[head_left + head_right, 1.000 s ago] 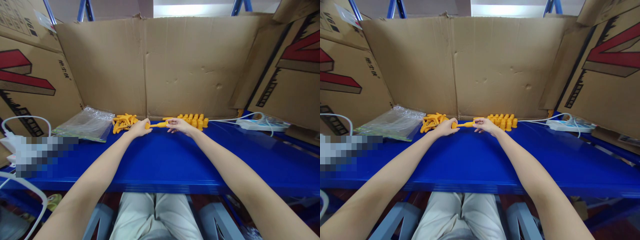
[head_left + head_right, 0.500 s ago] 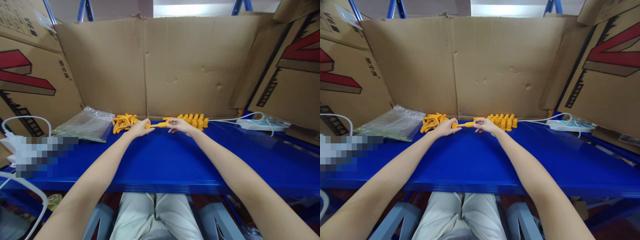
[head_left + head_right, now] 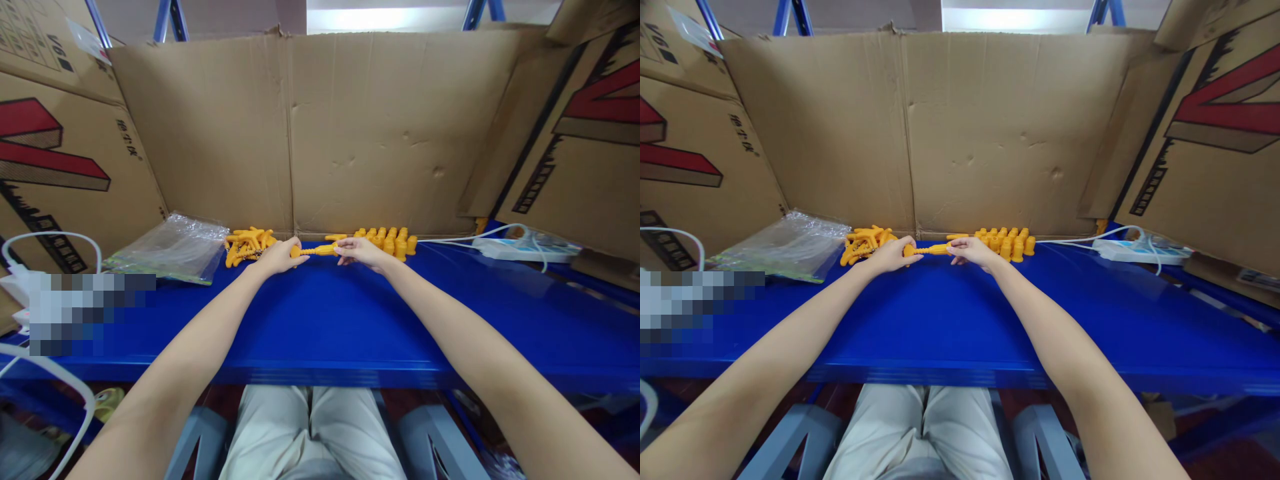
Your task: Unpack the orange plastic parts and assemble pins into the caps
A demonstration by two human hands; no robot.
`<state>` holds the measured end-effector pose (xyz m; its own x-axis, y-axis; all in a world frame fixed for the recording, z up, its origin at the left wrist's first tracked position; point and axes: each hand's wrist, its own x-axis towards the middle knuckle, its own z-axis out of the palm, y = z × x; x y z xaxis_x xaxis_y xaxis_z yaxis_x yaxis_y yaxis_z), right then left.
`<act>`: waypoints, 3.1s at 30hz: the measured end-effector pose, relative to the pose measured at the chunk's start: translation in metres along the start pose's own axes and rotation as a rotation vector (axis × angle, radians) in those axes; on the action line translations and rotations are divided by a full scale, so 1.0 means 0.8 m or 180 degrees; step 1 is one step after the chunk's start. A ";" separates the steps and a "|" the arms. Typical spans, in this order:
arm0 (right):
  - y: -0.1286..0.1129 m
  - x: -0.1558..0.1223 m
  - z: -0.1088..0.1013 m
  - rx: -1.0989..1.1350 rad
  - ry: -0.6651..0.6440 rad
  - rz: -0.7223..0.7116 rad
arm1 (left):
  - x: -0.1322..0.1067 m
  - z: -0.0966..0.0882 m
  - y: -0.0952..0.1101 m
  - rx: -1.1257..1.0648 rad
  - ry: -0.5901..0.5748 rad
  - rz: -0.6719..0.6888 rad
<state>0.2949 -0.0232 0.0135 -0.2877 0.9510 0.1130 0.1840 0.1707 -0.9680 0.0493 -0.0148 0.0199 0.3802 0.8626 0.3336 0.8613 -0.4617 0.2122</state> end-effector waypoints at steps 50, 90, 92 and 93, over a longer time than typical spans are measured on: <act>0.018 0.019 -0.002 -0.2089 0.0215 -0.1783 | 0.003 0.005 0.000 -0.0368 0.0132 0.0209; -0.020 -0.012 0.005 -0.0305 -0.0371 0.0002 | -0.003 -0.005 0.011 -0.0159 0.0067 0.0207; -0.023 -0.013 0.007 -0.0156 -0.0362 0.0109 | -0.003 -0.005 0.011 -0.0146 0.0053 0.0211; -0.023 -0.013 0.007 -0.0087 -0.0356 0.0159 | -0.003 -0.004 0.011 -0.0129 0.0049 0.0212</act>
<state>0.2890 -0.0380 0.0292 -0.3802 0.9241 0.0378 0.2257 0.1323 -0.9652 0.0545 -0.0214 0.0242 0.4306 0.8267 0.3621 0.8199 -0.5261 0.2260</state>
